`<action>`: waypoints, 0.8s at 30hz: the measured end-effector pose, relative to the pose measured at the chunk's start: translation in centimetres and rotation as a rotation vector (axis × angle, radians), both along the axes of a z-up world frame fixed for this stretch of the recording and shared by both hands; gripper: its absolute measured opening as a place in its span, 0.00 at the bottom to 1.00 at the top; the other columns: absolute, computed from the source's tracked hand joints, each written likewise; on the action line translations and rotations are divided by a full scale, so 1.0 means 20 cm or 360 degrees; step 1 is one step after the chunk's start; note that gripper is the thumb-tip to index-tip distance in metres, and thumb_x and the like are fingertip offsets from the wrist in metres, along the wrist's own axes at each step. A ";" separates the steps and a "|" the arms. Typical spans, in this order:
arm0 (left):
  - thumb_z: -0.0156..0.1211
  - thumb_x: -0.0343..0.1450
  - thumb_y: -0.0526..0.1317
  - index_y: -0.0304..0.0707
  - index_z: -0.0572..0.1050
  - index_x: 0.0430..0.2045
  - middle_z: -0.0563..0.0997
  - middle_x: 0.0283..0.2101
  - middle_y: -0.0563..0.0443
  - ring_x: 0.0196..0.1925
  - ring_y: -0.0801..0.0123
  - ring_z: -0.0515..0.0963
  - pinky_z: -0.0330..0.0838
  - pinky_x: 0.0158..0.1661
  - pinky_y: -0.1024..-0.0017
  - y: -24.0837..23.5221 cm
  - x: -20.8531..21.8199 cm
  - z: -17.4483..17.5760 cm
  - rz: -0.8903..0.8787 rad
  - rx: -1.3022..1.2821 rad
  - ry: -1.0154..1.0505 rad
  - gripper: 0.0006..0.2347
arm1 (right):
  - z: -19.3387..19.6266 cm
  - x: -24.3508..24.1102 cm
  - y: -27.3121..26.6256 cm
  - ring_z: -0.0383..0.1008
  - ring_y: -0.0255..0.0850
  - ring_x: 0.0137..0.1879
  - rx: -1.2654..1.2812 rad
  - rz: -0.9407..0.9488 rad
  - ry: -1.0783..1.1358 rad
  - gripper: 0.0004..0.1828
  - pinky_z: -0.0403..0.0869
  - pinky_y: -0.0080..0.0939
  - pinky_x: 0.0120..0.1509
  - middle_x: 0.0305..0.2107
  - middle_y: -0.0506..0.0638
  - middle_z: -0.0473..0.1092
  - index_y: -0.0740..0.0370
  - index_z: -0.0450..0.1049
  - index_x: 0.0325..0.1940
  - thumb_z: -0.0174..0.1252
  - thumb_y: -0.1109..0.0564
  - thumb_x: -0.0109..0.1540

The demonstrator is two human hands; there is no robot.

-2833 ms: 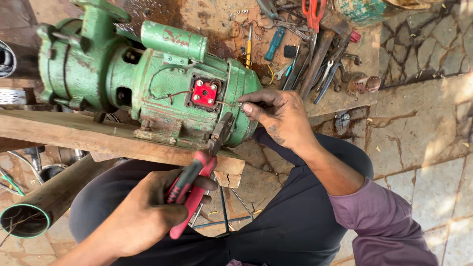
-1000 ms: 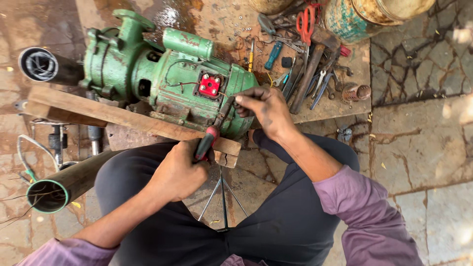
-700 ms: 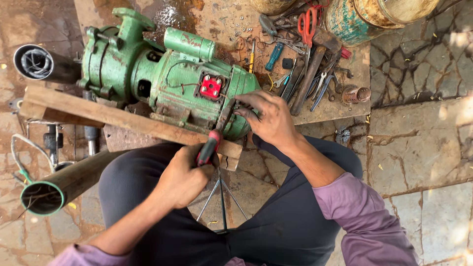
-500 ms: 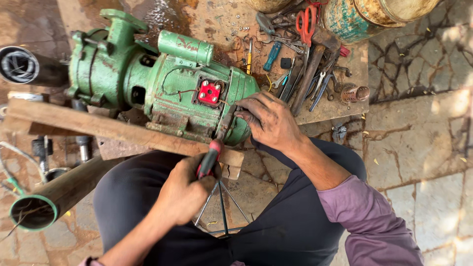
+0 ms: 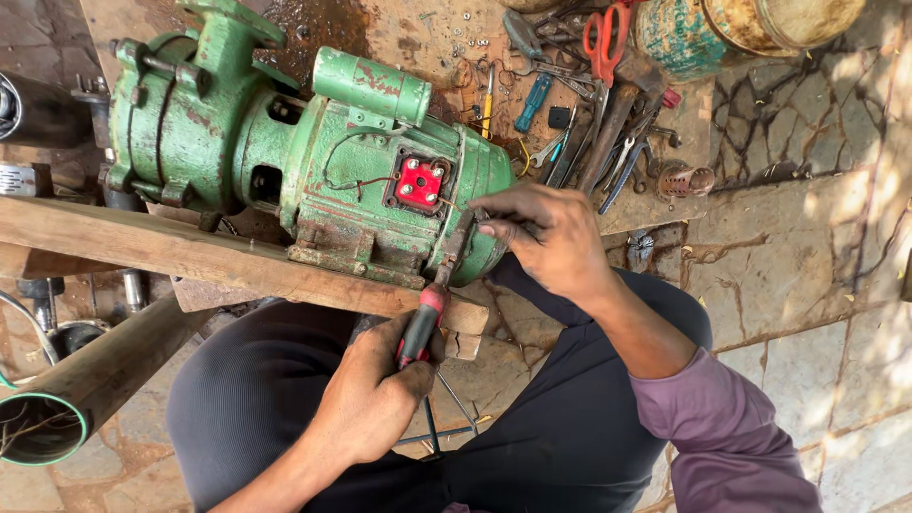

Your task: The person repairs a water pump motor by stripping wires with pliers and reconnecting them to a terminal block using a screwdriver.

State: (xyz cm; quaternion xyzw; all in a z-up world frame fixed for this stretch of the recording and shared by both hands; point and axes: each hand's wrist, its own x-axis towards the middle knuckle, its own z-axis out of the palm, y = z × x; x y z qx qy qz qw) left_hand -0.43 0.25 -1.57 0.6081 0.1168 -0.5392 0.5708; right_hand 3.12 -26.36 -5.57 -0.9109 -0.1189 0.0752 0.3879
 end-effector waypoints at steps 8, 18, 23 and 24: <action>0.51 0.58 0.27 0.30 0.73 0.30 0.75 0.28 0.45 0.24 0.65 0.76 0.71 0.25 0.69 0.02 -0.04 -0.12 0.0569 -0.0680 0.0729 0.09 | -0.20 -0.04 -0.13 0.83 0.45 0.49 -0.0285 0.0436 -0.0810 0.17 0.82 0.39 0.46 0.45 0.49 0.80 0.53 0.80 0.54 0.59 0.65 0.62; 0.54 0.60 0.30 0.31 0.78 0.34 0.76 0.23 0.46 0.22 0.68 0.74 0.67 0.24 0.71 -0.01 -0.05 -0.08 0.0314 -0.0304 0.0522 0.11 | -0.01 -0.02 0.02 0.82 0.39 0.41 0.0032 -0.0137 0.0114 0.12 0.77 0.38 0.44 0.37 0.53 0.79 0.63 0.81 0.49 0.68 0.57 0.63; 0.55 0.56 0.31 0.31 0.79 0.35 0.77 0.26 0.46 0.25 0.68 0.77 0.71 0.27 0.71 -0.03 -0.06 -0.10 0.0392 -0.0404 0.0671 0.15 | -0.03 -0.03 0.03 0.79 0.36 0.40 0.0155 -0.0355 0.0381 0.11 0.75 0.35 0.44 0.37 0.51 0.78 0.64 0.82 0.51 0.62 0.56 0.67; 0.55 0.55 0.31 0.32 0.78 0.36 0.77 0.27 0.46 0.25 0.68 0.77 0.73 0.26 0.71 -0.04 -0.06 -0.11 0.0451 -0.0468 0.0700 0.16 | -0.04 -0.03 0.03 0.78 0.36 0.39 0.0258 -0.0419 0.0480 0.11 0.75 0.35 0.44 0.36 0.52 0.77 0.64 0.82 0.51 0.62 0.56 0.68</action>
